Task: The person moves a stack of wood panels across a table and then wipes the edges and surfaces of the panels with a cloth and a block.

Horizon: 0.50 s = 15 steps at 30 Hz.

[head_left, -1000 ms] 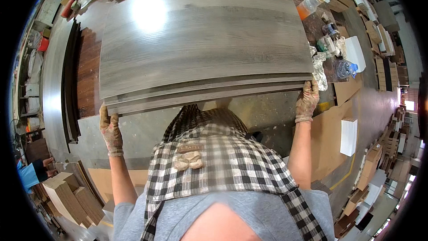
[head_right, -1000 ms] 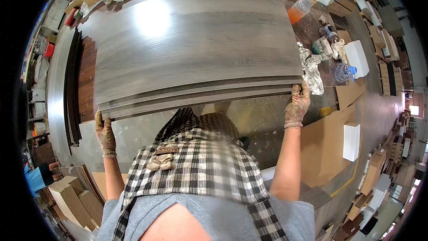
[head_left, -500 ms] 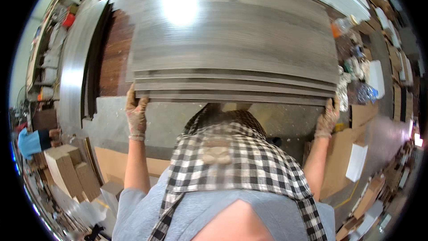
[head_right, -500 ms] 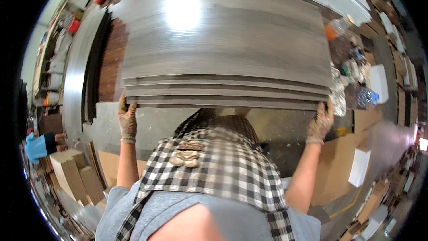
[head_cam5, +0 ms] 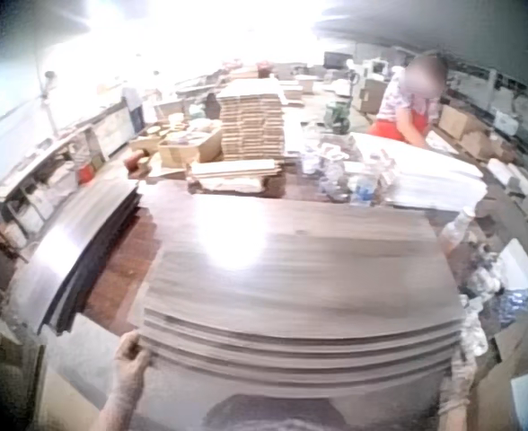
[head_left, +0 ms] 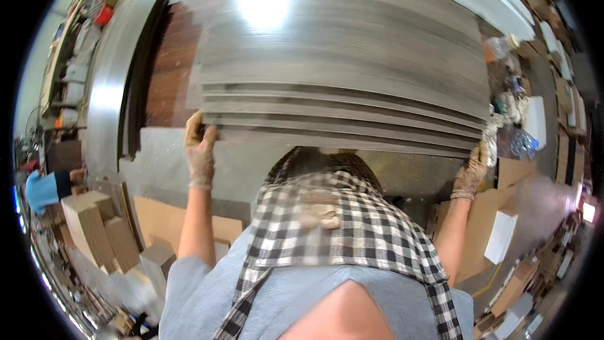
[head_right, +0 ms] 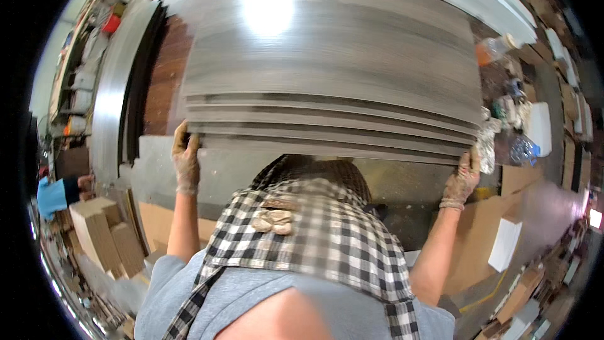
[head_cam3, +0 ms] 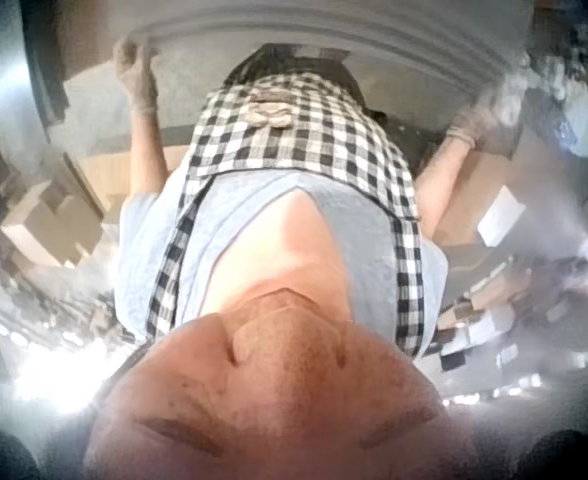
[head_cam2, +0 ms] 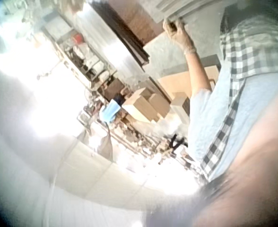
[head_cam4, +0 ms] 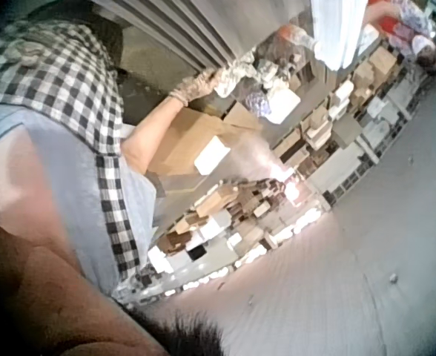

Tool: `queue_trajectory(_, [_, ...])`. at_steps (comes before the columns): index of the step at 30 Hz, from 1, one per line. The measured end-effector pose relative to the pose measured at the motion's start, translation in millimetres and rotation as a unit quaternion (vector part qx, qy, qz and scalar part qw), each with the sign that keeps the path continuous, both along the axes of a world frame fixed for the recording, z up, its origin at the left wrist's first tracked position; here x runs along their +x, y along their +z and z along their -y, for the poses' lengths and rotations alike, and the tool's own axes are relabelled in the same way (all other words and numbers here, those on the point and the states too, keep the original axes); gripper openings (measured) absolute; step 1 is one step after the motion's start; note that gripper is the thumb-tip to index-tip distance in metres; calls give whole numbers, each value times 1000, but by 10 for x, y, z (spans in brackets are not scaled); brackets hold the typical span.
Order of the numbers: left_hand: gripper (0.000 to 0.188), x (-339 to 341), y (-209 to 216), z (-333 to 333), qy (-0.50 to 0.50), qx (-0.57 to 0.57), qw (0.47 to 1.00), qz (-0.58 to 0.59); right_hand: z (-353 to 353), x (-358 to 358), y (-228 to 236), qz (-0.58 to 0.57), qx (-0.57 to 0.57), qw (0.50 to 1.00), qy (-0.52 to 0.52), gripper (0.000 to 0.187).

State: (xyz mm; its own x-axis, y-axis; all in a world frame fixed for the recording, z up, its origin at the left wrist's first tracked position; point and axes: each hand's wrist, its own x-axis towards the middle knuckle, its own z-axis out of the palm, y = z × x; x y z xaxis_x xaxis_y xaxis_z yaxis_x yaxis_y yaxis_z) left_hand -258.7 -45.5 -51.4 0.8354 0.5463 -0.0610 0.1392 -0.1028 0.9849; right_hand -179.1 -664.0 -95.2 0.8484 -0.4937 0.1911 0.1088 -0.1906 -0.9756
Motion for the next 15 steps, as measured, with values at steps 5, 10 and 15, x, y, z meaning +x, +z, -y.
queue_trajectory(5, [70, -188, -52, -144, -123, 50, 991, -10, -151, -84, 233, -101, -51, 993, 37, 62])
queue_trajectory(10, [66, -162, -71, -220, -146, 77, 986, -10, -161, -166, 100, -63, 102, 993, 13, 56])
queue_trajectory(15, [55, -191, -347, -279, -50, 109, 993, 3, -403, 18, 118, -10, 44, 997, -58, 47])
